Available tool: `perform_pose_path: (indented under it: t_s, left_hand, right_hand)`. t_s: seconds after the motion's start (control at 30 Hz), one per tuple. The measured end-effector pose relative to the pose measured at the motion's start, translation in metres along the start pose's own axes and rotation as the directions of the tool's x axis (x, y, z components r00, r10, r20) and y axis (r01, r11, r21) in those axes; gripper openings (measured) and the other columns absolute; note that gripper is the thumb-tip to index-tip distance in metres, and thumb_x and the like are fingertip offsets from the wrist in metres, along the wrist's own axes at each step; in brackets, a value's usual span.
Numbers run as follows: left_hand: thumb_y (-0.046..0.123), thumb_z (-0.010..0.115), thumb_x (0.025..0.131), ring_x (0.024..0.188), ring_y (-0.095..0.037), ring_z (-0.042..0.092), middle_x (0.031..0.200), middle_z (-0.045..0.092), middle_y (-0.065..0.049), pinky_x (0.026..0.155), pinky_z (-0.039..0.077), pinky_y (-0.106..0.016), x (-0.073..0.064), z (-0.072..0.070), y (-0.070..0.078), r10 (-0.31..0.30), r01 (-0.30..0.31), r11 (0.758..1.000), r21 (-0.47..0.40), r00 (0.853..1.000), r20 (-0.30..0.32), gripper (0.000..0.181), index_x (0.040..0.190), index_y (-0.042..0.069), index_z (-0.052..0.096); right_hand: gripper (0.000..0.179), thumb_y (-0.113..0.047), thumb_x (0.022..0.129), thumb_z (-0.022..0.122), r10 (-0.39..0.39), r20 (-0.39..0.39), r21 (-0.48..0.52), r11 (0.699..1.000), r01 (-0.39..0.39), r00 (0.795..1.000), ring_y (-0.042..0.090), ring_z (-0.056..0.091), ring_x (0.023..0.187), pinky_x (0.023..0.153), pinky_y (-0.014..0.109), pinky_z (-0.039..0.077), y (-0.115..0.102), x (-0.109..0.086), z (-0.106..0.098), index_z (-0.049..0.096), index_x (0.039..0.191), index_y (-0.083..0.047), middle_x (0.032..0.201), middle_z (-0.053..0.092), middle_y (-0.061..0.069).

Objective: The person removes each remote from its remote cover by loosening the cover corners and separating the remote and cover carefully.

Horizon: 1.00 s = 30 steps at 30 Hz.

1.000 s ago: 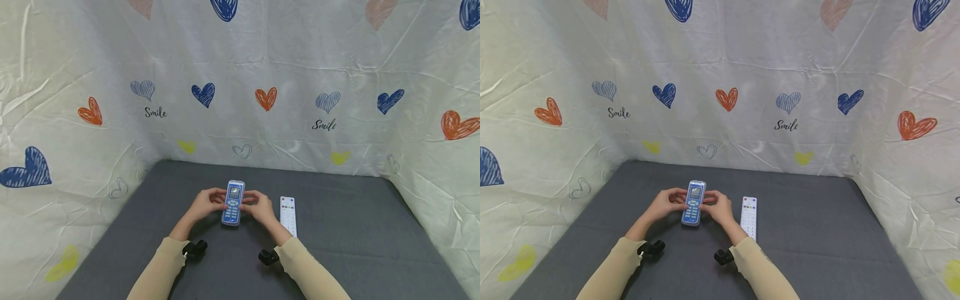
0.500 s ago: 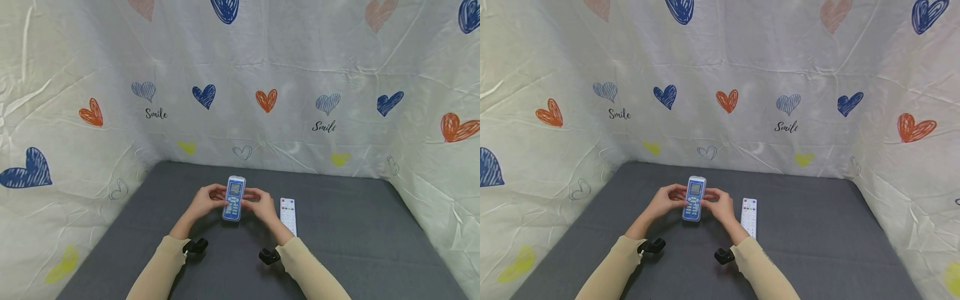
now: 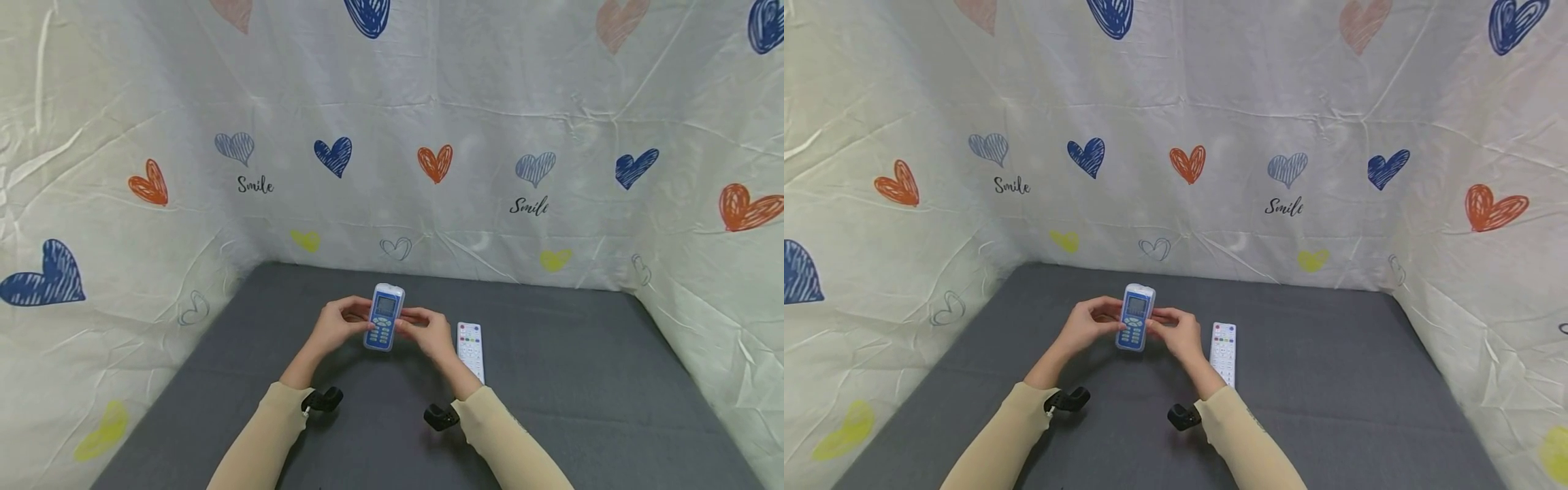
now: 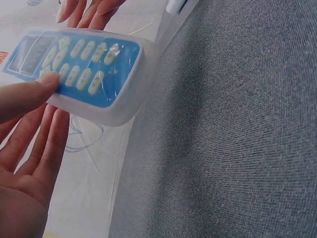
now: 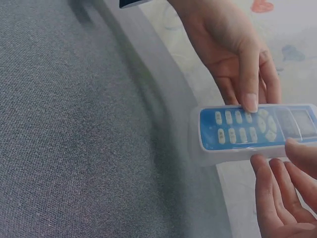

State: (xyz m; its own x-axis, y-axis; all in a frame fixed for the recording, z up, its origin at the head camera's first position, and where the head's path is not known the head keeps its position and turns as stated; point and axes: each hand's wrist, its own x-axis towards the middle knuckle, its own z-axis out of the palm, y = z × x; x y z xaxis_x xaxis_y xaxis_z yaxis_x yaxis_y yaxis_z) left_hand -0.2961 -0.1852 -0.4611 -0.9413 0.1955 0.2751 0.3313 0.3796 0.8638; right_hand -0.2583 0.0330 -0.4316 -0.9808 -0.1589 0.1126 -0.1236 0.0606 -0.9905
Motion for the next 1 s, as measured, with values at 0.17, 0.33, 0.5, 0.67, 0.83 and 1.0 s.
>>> perform_pose_path:
  t_s: [0.17, 0.33, 0.5, 0.67, 0.83, 1.0]
  left_hand:
    - [0.015, 0.079, 0.077, 0.085, -0.018, 0.065, 0.098, 0.071, -0.008, 0.076, 0.053, -0.032, -0.001, 0.001, 0.002, 0.019, -0.019, 1.0, 0.012, 1.0, -0.025, 0.035, 0.109, 0.01, 0.067]
    - [0.008, 0.077, 0.078, 0.084, -0.026, 0.063, 0.098, 0.069, -0.014, 0.074, 0.052, -0.032, -0.002, 0.002, 0.007, 0.022, -0.022, 1.0, 0.002, 0.999, -0.036, 0.034, 0.11, 0.006, 0.066]
    - [-0.001, 0.073, 0.079, 0.082, -0.033, 0.062, 0.099, 0.068, -0.021, 0.068, 0.052, -0.027, -0.01, 0.0, 0.029, 0.037, -0.038, 0.999, -0.032, 0.999, -0.026, 0.032, 0.11, 0.0, 0.064]
    - [-0.001, 0.071, 0.08, 0.083, -0.034, 0.063, 0.101, 0.067, -0.022, 0.066, 0.053, -0.026, -0.015, -0.002, 0.038, 0.032, -0.033, 0.998, -0.062, 0.999, -0.016, 0.028, 0.108, -0.002, 0.065]
    - [-0.003, 0.07, 0.081, 0.087, -0.034, 0.066, 0.103, 0.066, -0.024, 0.071, 0.056, -0.029, -0.016, -0.003, 0.036, 0.011, -0.012, 0.992, -0.122, 1.0, -0.008, 0.024, 0.105, -0.003, 0.066]
    - [-0.001, 0.069, 0.082, 0.088, -0.025, 0.068, 0.107, 0.064, -0.025, 0.074, 0.057, -0.032, -0.017, -0.004, 0.03, -0.004, 0.008, 0.983, -0.185, 1.0, 0.019, 0.025, 0.107, -0.005, 0.067]
  right_hand:
    - [0.032, -0.003, 0.084, 0.069, -0.016, 0.013, 0.016, 1.0, 0.015, 1.0, 0.031, 0.068, 0.094, 0.078, 0.035, 0.056, 0.01, 0.005, -0.001, 0.063, 0.113, 0.01, 0.107, 0.066, 0.027]
    - [0.033, -0.008, 0.083, 0.072, -0.008, -0.025, 0.023, 1.0, 0.009, 1.0, 0.027, 0.069, 0.095, 0.078, 0.032, 0.056, 0.025, 0.013, 0.001, 0.066, 0.112, 0.004, 0.106, 0.068, 0.023]
    - [0.031, -0.006, 0.083, 0.071, -0.002, -0.04, 0.053, 0.999, 0.004, 0.999, 0.025, 0.069, 0.095, 0.08, 0.032, 0.056, 0.027, 0.013, 0.003, 0.066, 0.112, 0.005, 0.106, 0.069, 0.022]
    - [0.03, 0.001, 0.084, 0.067, 0.06, -0.022, 0.101, 0.993, -0.057, 0.998, 0.024, 0.068, 0.098, 0.083, 0.032, 0.055, 0.027, 0.013, 0.001, 0.066, 0.114, 0.003, 0.108, 0.069, 0.02]
    - [0.027, 0.003, 0.086, 0.063, 0.13, -0.042, 0.177, 0.977, -0.121, 0.991, 0.02, 0.069, 0.094, 0.086, 0.036, 0.054, 0.026, 0.014, 0.0, 0.067, 0.113, 0.003, 0.106, 0.07, 0.018]
    - [0.024, -0.004, 0.088, 0.064, 0.157, -0.088, 0.257, 0.958, -0.13, 0.984, 0.015, 0.07, 0.085, 0.084, 0.036, 0.055, 0.026, 0.016, 0.004, 0.067, 0.11, 0.006, 0.1, 0.071, 0.018]
